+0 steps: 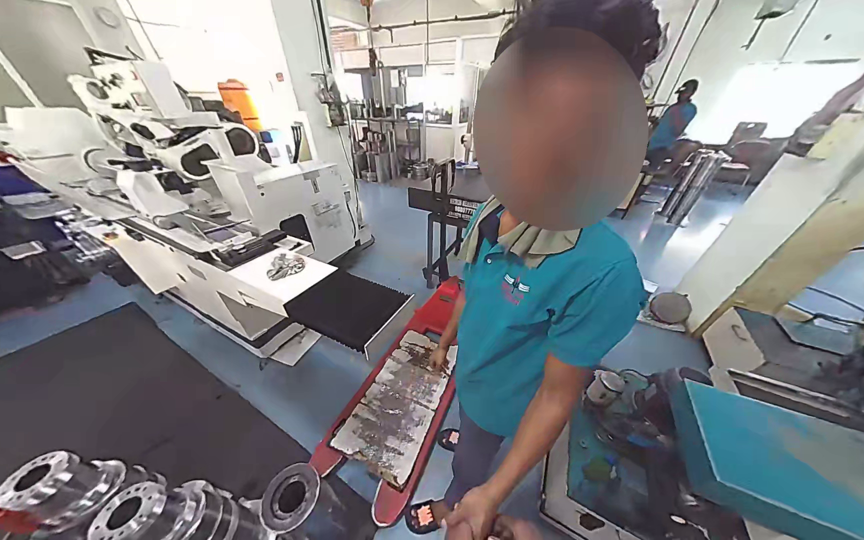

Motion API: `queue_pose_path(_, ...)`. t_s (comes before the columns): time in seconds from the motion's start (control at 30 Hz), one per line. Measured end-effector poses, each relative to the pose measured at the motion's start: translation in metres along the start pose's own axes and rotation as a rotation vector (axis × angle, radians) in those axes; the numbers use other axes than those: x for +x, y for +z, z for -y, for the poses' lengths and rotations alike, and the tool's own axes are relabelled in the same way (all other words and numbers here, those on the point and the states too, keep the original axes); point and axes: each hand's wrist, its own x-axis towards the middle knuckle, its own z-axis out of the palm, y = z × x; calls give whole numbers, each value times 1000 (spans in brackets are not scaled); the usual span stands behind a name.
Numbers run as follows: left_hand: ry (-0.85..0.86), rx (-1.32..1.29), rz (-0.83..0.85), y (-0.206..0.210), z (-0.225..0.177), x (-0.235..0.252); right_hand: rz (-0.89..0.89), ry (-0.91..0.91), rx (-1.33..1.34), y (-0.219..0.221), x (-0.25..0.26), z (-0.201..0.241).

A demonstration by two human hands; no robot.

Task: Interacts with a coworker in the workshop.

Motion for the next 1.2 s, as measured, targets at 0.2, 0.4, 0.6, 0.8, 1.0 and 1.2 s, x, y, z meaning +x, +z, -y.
queue_pose_path(0.2, -88, 49, 81, -3, -14, 12, -17, 45, -6, -10, 3, -1)
queue_pose_path(0.4, -83, -151, -40, 7, 19, 6, -36, 61, 16, -16, 7, -15)
queue_pose_path(0.6, -88, -427, -303, 5, 53, 8, -40, 127, 79, -13, 2, -40)
queue_pose_path(0.8, -44, -619, -274, -7, 74, 4, -38, 127, 70, -8, 0, -47)
queue_pose_path(1.0, -161, -884, -199, 2, 71, -37, -117, 91, 205, -5, -7, -27)
queue_pose_path(1.2, -174, -867, -189, 32, 96, -40, -110, 2, 210, 4, 12, -33)
